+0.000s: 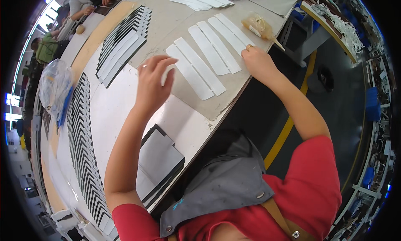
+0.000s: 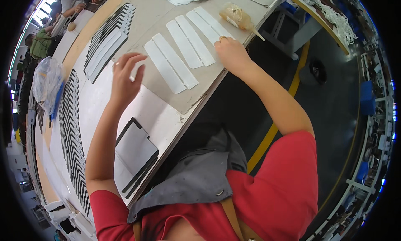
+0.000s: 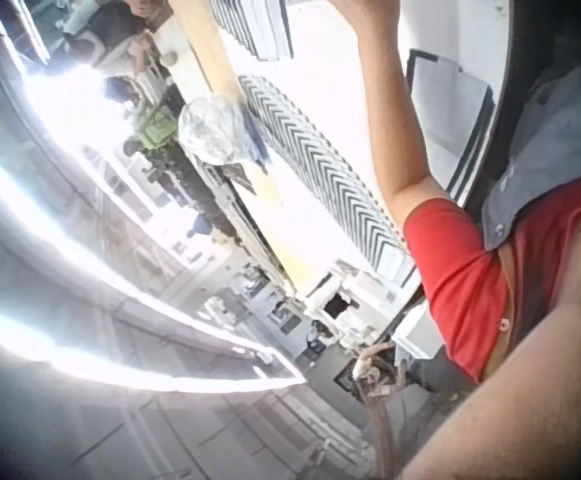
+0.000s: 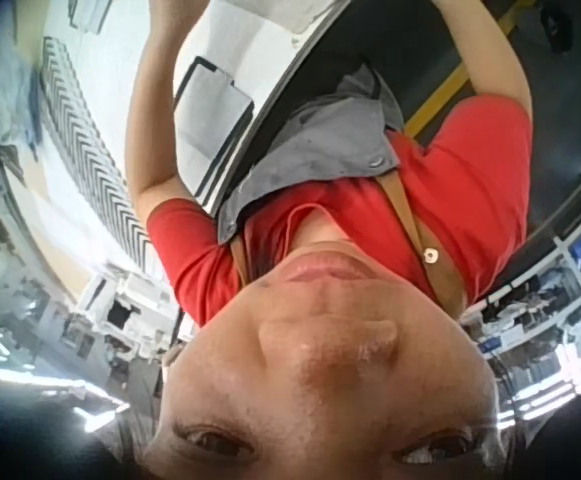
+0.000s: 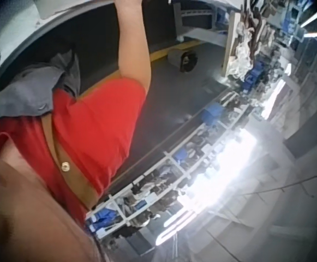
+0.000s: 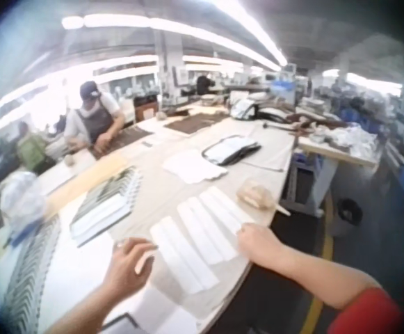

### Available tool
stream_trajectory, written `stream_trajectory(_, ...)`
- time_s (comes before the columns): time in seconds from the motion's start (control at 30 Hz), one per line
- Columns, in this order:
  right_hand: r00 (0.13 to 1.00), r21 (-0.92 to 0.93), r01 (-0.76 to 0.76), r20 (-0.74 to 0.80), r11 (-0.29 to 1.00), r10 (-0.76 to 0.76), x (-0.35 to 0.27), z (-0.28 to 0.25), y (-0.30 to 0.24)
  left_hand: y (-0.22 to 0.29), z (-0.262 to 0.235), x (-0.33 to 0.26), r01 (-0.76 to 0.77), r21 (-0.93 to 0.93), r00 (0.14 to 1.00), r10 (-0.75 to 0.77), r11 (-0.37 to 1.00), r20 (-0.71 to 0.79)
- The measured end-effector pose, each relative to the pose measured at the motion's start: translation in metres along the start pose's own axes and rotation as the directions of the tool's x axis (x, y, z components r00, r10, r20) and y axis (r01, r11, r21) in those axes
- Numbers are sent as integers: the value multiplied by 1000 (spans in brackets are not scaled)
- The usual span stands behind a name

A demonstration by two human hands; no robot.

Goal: The person assembles small rectangular components by applying adhesive from a squeeze bottle to white strips and pressing them onto black frames. The person repeatedly picks up strips, applies glue, and attaches them to the frames, stacking the finished units on the table.

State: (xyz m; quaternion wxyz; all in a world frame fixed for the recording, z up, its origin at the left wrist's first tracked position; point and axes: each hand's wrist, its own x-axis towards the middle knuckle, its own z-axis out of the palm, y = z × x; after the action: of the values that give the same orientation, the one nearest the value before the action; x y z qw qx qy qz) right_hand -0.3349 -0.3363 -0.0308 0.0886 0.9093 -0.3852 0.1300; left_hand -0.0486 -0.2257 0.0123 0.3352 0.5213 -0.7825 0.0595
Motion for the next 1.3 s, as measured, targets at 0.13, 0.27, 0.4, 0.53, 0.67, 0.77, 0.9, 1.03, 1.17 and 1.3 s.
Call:
stream_trajectory(0.13, 994, 14, -62, -92, 998, 63, 1, 6, 6, 25, 52, 40, -103, -117, 986, 117, 988, 116)
stream_trajectory(0.27, 916, 210, -138, -344, 968, 206, -1, -14, -5, 51, 90, 75, -111, -167, 986, 129, 980, 104)
stream_trajectory(0.4, 860, 356, -61, -455, 932, 230, -11, -31, -28, 52, 100, 103, -251, -10, 963, 251, 968, 96)
stream_trajectory(0.53, 838, 499, 13, -479, 867, 263, -32, -44, -30, 13, 50, 122, -121, 167, 970, 152, 979, -190)
stream_trajectory(0.67, 899, 461, -92, -343, 883, 273, -47, -32, -2, -81, -87, 88, 441, 32, 773, -362, 897, -521)
stream_trajectory(0.77, 905, 471, -126, -307, 873, 296, -46, -22, 9, -95, -150, 29, 425, -369, 571, -561, 827, -599)
stream_trajectory(0.9, 893, 545, -160, -276, 823, 356, -35, 0, 0, -63, -169, -30, 500, -405, 462, -632, 765, -623)
stream_trajectory(1.03, 905, 270, -127, -363, 954, 223, -36, 11, -12, -43, -180, -74, 466, -448, 419, -636, 763, -648)
stream_trajectory(1.17, 938, 241, -134, -283, 961, 202, -44, -8, -15, -30, -187, -108, 477, -509, 396, -692, 717, -604)
stream_trajectory(1.3, 905, 711, -314, 24, 629, 425, -47, -33, -27, -9, -174, -117, 450, -559, 357, -714, 696, -602)
